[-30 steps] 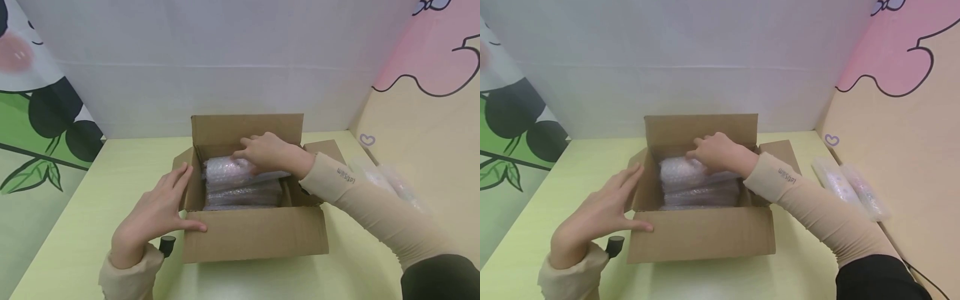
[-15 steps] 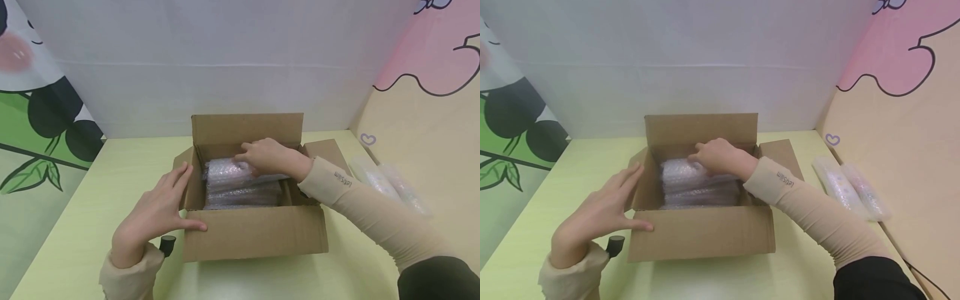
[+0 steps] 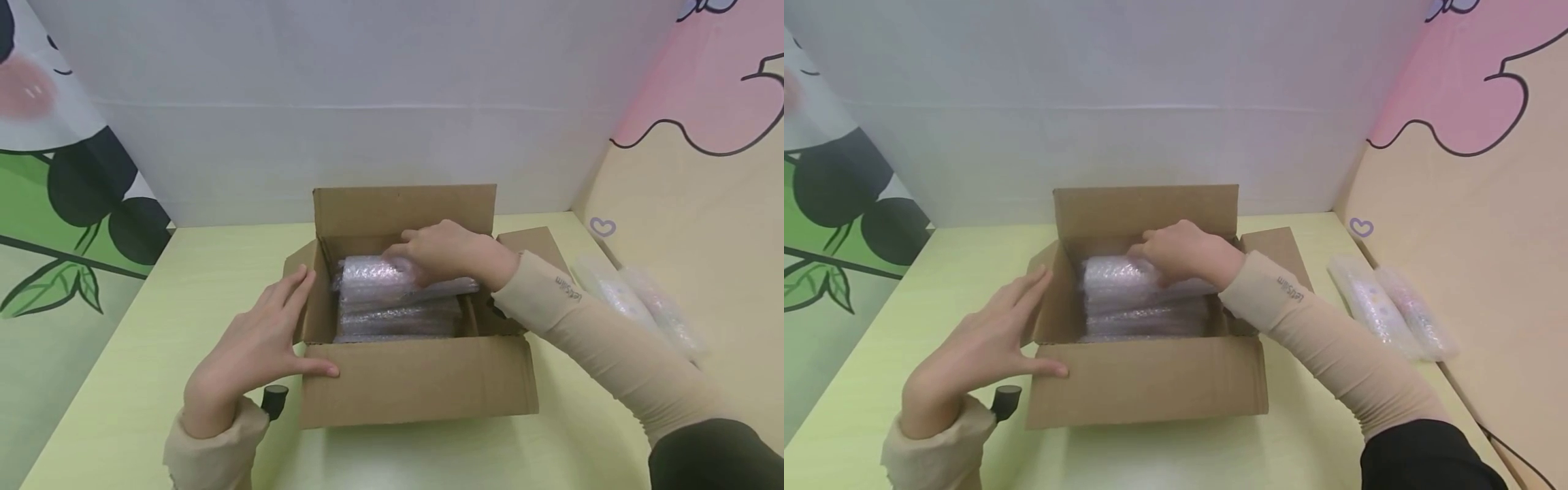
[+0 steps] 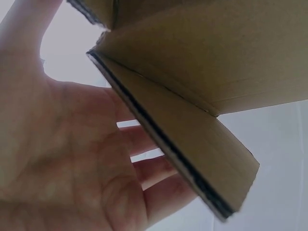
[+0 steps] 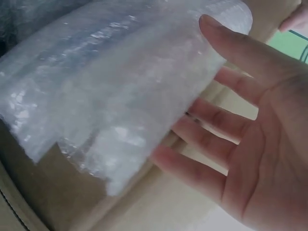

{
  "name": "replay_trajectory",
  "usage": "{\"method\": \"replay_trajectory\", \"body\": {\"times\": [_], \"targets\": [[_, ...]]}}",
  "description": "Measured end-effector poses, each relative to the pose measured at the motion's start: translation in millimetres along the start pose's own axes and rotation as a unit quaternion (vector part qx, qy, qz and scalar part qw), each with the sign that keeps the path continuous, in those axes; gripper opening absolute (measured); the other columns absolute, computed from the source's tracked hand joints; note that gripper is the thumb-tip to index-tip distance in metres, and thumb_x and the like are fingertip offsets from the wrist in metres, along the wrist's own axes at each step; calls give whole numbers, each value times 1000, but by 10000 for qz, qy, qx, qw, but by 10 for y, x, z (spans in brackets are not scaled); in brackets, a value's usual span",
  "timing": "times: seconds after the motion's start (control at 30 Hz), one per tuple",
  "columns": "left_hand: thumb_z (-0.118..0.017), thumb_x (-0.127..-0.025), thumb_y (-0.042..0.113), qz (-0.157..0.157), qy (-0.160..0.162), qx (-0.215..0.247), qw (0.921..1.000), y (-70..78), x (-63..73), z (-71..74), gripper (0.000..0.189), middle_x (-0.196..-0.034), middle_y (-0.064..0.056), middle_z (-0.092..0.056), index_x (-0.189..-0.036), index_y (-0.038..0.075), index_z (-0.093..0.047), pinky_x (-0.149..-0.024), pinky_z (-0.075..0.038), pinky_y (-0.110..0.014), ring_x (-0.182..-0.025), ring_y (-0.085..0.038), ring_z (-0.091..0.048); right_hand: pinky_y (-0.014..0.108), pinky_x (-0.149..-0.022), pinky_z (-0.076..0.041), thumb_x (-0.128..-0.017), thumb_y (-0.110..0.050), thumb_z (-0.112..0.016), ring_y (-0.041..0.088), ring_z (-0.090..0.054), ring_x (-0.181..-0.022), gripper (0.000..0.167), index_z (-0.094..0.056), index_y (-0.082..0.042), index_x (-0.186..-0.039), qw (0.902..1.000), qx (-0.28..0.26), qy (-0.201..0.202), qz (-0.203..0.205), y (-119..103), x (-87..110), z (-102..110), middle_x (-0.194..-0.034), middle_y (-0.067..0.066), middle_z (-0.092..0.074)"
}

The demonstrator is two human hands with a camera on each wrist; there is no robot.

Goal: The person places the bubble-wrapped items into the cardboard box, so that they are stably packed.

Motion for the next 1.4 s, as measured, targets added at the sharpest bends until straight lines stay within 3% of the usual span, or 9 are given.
{"method": "replay_trajectory", "body": {"times": [0.17,0.33,0.43,0.57,0.77,0.87,0.93,1.1,1.4], "targets": [[-71,-57,78,11,-22,3,10000,0,-3,2,135,-157,-18,-26,-154,2,-17,-65,-53,-50,-134,-41,-39,40,-67,-53,-84,-35,-73,16,-60,-98,63,-48,-31,-142,10000,-17,30,-20,19,57,65,-110,-2,-62],[-71,-58,78,9,-22,9,10000,-6,-5,5,134,-156,-18,-27,-154,2,-17,-65,-52,-50,-134,-41,-39,45,-76,-54,-87,-39,-71,20,-61,-114,65,-44,-28,-145,10000,7,52,-8,52,176,168,-130,1,-59],[-72,-59,77,31,-38,3,10000,-16,-5,-2,133,-157,-17,-26,-154,2,-18,-66,-53,-50,-134,-40,-38,44,-73,-54,-89,-38,-68,21,-62,-112,62,-43,-28,-145,9997,-138,151,-92,84,285,257,-132,2,-58],[-74,-60,75,60,-74,13,10000,-30,-7,-12,131,-157,-17,-25,-154,1,-19,-68,-53,-49,-136,-39,-37,40,-65,-51,-90,-33,-68,22,-64,-97,61,-43,-27,-146,9982,-408,389,-191,156,447,340,-126,4,-60],[-73,-60,75,58,-81,15,9999,-40,-6,-9,132,-157,-17,-25,-154,1,-18,-68,-53,-50,-136,-40,-37,45,-88,-51,-92,-24,-67,24,-63,-102,59,-44,-16,-145,9916,-1017,715,-348,322,771,372,-132,9,-57],[-72,-60,76,67,-79,21,9999,-43,-4,-7,132,-157,-17,-26,-154,1,-18,-68,-53,-51,-136,-40,-37,46,-90,-50,-93,-26,-65,24,-64,-102,59,-41,-20,-147,9864,-1274,808,-653,433,974,359,-137,9,-55],[-73,-60,76,86,-87,24,9999,-44,-2,-9,132,-157,-17,-25,-154,1,-19,-67,-53,-50,-136,-40,-36,48,-92,-48,-94,-30,-63,25,-63,-108,59,-40,-21,-148,9816,-1453,882,-874,520,1108,325,-143,8,-51],[-73,-60,76,74,-83,31,9999,-46,-1,-12,131,-157,-16,-26,-154,1,-19,-65,-53,-48,-135,-39,-37,54,-94,-44,-95,-37,-61,27,-57,-121,60,-38,-24,-149,9684,-1604,1132,-1539,790,1430,152,-138,7,-55],[-74,-60,74,50,-108,44,9999,-38,-12,-4,131,-157,-16,-26,-154,1,-19,-65,-53,-47,-136,-39,-37,58,-88,-44,-97,-39,-56,34,-56,-120,60,-35,-18,-149,9407,-1899,1188,-2548,1216,1854,-366,-134,15,-57]]}}
Point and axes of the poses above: each hand's wrist, its own x-axis away from the middle knuckle, its own z-axis out of the back of the hand, y = z × x, the point moved 2 cm from there along -x, towards the middle knuckle
